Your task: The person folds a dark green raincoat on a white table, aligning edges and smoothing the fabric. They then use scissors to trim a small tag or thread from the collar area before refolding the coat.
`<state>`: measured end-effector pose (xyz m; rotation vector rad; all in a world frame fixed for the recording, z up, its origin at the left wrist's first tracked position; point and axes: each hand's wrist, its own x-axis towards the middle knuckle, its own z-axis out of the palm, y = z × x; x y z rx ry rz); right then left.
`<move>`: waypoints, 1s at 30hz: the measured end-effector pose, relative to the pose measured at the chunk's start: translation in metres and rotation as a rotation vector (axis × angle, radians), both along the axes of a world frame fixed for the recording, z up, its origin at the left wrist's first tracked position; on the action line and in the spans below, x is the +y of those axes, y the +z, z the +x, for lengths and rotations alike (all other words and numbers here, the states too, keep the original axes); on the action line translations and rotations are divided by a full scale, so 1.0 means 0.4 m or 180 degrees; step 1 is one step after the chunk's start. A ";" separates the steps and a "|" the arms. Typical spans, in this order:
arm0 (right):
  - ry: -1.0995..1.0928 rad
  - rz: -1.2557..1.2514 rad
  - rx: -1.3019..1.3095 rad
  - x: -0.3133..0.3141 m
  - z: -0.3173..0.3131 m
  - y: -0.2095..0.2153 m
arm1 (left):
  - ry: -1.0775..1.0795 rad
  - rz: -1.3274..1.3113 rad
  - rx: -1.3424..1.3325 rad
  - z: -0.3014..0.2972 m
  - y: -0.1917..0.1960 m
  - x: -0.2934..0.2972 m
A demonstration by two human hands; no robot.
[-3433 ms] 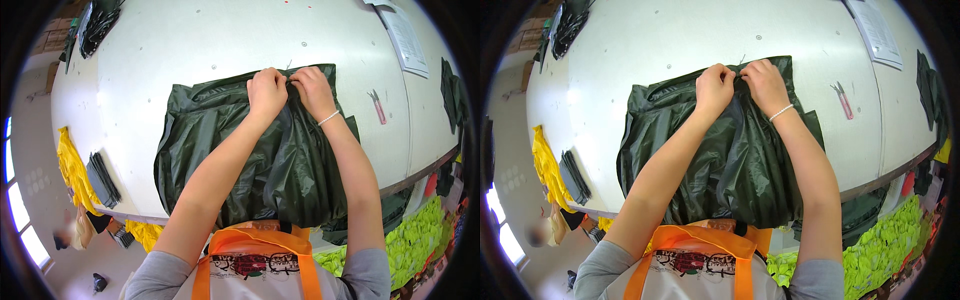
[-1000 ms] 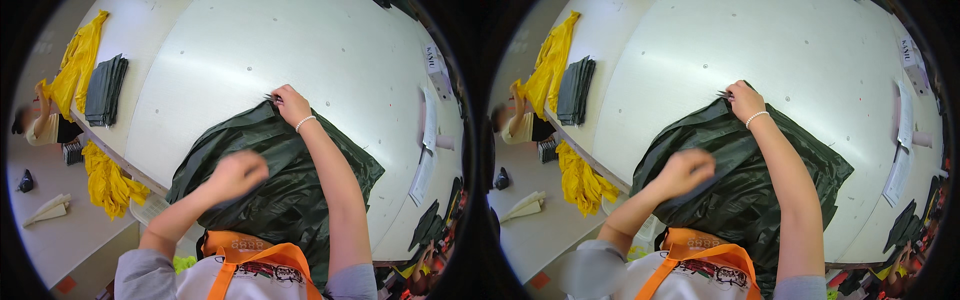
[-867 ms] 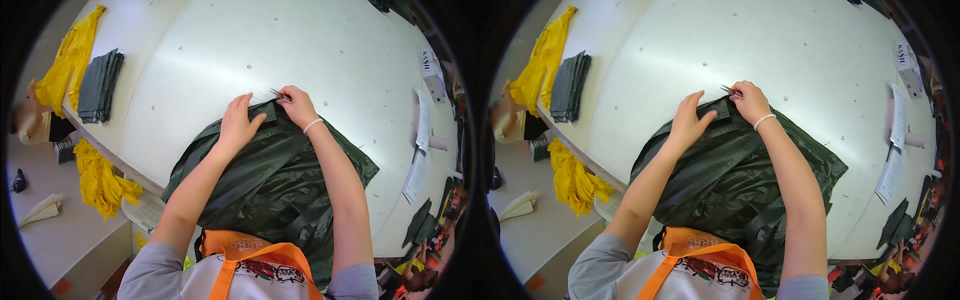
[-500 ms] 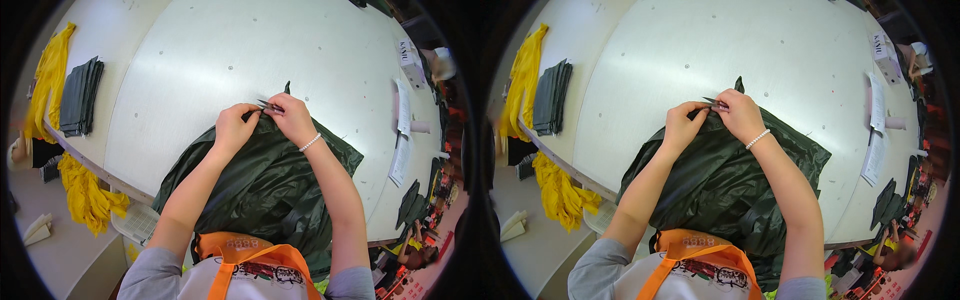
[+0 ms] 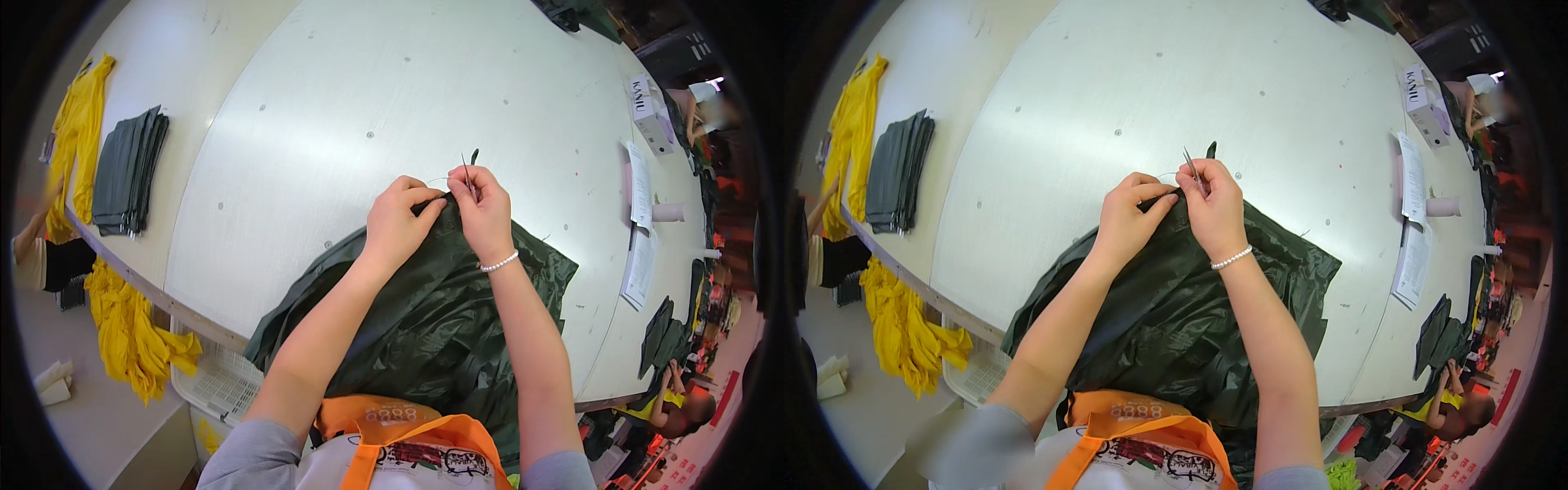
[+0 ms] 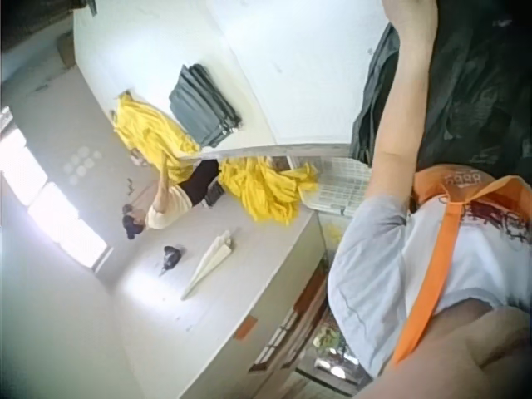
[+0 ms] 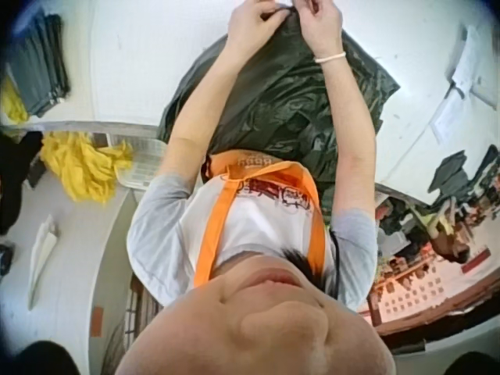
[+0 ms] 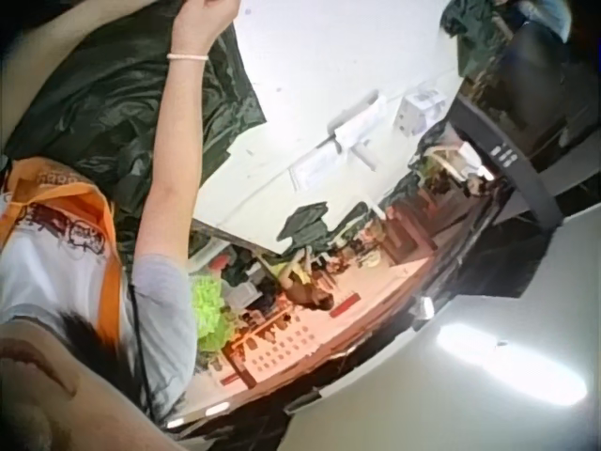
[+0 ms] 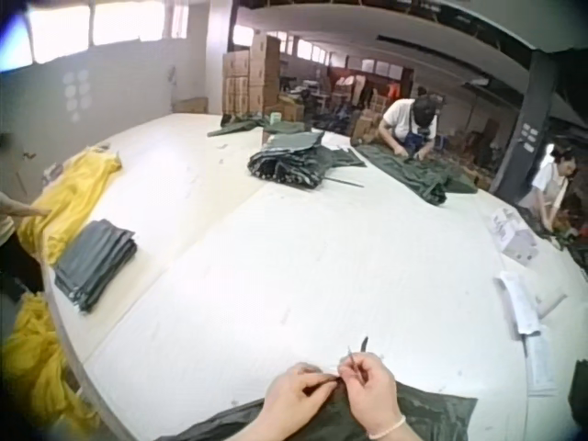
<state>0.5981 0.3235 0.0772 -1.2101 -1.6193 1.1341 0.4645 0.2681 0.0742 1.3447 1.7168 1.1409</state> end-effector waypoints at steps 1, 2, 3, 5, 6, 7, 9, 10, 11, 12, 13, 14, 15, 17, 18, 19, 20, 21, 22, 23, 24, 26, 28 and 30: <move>-0.0003 -0.0114 0.0133 0.004 0.000 0.000 | 0.0044 0.0018 -0.0215 0.004 -0.007 0.007; -0.0004 -0.0228 0.0265 0.009 0.000 0.004 | 0.0084 0.0035 -0.0431 0.006 -0.008 0.015; -0.0006 -0.0297 0.0331 0.009 0.003 0.008 | -0.0008 -0.0114 -0.0514 0.011 0.002 0.019; -0.0010 -0.0431 0.0462 0.009 0.010 0.018 | -0.0013 -0.0036 -0.0796 0.028 -0.007 0.029; -0.0077 -0.0452 0.0461 0.011 0.010 0.029 | 0.0017 0.0007 -0.0917 0.029 -0.010 0.033; -0.0145 -0.0473 0.0459 0.011 0.009 0.046 | 0.0120 -0.0114 -0.1163 0.031 -0.002 0.034; -0.0333 -0.0297 0.0314 0.009 0.016 0.048 | 0.0229 -0.0265 -0.1640 0.031 0.001 0.032; -0.0392 -0.0205 0.0232 0.003 0.024 0.051 | 0.0295 -0.0362 -0.1876 0.029 -0.001 0.028; -0.0448 -0.0114 0.0150 -0.002 0.031 0.063 | 0.0314 -0.0281 -0.1911 0.023 0.001 0.033; -0.0552 -0.0061 0.0034 -0.019 0.050 0.075 | 0.0299 -0.0254 -0.1972 0.027 0.001 0.036; -0.0463 0.0103 -0.0313 -0.038 0.062 0.076 | 0.0332 -0.0275 -0.2000 0.024 0.001 0.029; -0.0416 0.0047 -0.0379 -0.043 0.073 0.071 | 0.0288 -0.0285 -0.1917 0.022 0.013 0.034; -0.0322 0.0179 -0.0601 -0.050 0.081 0.067 | 0.0269 -0.0295 -0.2091 0.025 0.011 0.040; -0.0237 0.0505 -0.0837 -0.073 0.080 0.049 | 0.0260 -0.0356 -0.2009 0.024 0.006 0.014; -0.0219 0.0587 -0.1011 -0.075 0.076 0.063 | 0.0236 -0.0329 -0.1780 0.025 0.014 0.019; -0.0206 0.0670 -0.1185 -0.085 0.068 0.083 | 0.0209 -0.0299 -0.1551 0.029 0.018 0.023; -0.0195 0.0753 -0.1361 -0.089 0.066 0.095 | 0.0203 -0.0168 -0.1468 0.035 0.020 0.021; -0.0117 0.0883 -0.1440 -0.089 0.070 0.097 | 0.0218 -0.0044 -0.1378 0.040 0.024 0.008; -0.0101 0.0940 -0.1544 -0.089 0.071 0.105 | 0.0233 0.0078 -0.1288 0.044 0.027 0.001; -0.0084 0.0996 -0.1648 -0.087 0.071 0.118 | 0.0306 0.0373 -0.1046 0.050 0.015 0.004; -0.0071 0.1032 -0.1772 -0.091 0.074 0.128 | 0.0330 0.0543 -0.0809 0.055 0.014 0.002; -0.0027 0.1109 -0.1856 -0.088 0.079 0.132 | 0.0377 0.0876 -0.0331 0.064 0.014 -0.005; 0.0008 0.1183 -0.1981 -0.087 0.080 0.142 | 0.0497 0.1100 -0.0215 0.075 0.012 -0.009; 0.0033 0.1236 -0.2133 -0.088 0.077 0.154 | 0.0565 0.1315 -0.0060 0.082 0.010 -0.012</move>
